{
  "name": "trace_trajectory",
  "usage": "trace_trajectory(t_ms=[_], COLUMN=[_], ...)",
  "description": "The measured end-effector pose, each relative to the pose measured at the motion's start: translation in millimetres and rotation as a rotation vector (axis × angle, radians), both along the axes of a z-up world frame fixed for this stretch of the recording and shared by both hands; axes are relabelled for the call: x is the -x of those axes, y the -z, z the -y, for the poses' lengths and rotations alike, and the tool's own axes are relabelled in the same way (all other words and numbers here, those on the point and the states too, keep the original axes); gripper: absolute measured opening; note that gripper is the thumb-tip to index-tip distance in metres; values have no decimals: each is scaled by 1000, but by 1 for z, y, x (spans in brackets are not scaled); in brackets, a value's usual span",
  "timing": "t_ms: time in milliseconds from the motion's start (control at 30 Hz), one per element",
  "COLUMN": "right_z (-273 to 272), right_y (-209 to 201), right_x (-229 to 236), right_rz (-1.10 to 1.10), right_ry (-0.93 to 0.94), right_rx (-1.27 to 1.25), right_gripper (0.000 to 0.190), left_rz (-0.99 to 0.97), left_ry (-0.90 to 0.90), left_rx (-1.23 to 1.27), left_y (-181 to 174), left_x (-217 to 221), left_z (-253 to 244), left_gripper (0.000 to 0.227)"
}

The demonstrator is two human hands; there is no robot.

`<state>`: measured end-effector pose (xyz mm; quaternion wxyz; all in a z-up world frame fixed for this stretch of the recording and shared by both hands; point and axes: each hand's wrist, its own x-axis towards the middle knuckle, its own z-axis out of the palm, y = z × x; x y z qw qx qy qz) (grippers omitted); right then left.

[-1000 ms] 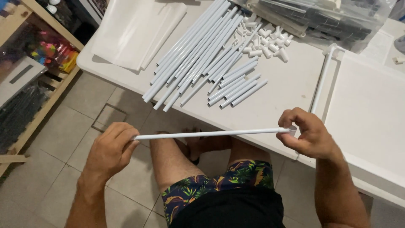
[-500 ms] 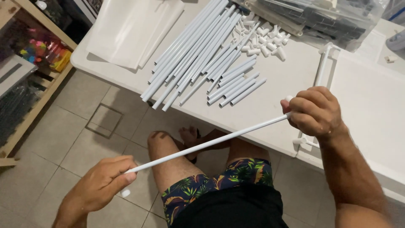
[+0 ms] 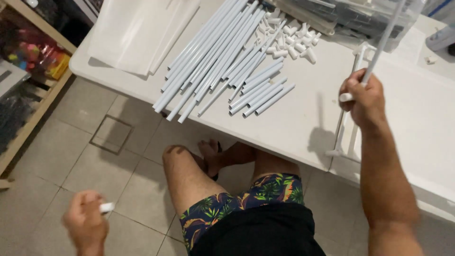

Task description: Assembling a plastic corner cat rack by connecting white tubes with plastic joints.

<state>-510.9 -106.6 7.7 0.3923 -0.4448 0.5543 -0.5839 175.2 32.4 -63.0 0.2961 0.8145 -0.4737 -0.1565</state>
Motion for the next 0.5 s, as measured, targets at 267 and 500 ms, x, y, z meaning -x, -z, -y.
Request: trace_trajectory(t_ms=[267, 500], right_z=[-23, -79], right_y=[27, 52], right_x=[-72, -106], right_rz=[-99, -43], right_ry=[-169, -157], right_rx=[26, -21], right_gripper=[21, 22], left_rz=[-859, -1338], left_ry=[505, 850], left_rx=[-32, 169], left_y=[41, -52], left_x=[210, 348], left_z=[101, 226], left_gripper=[37, 67])
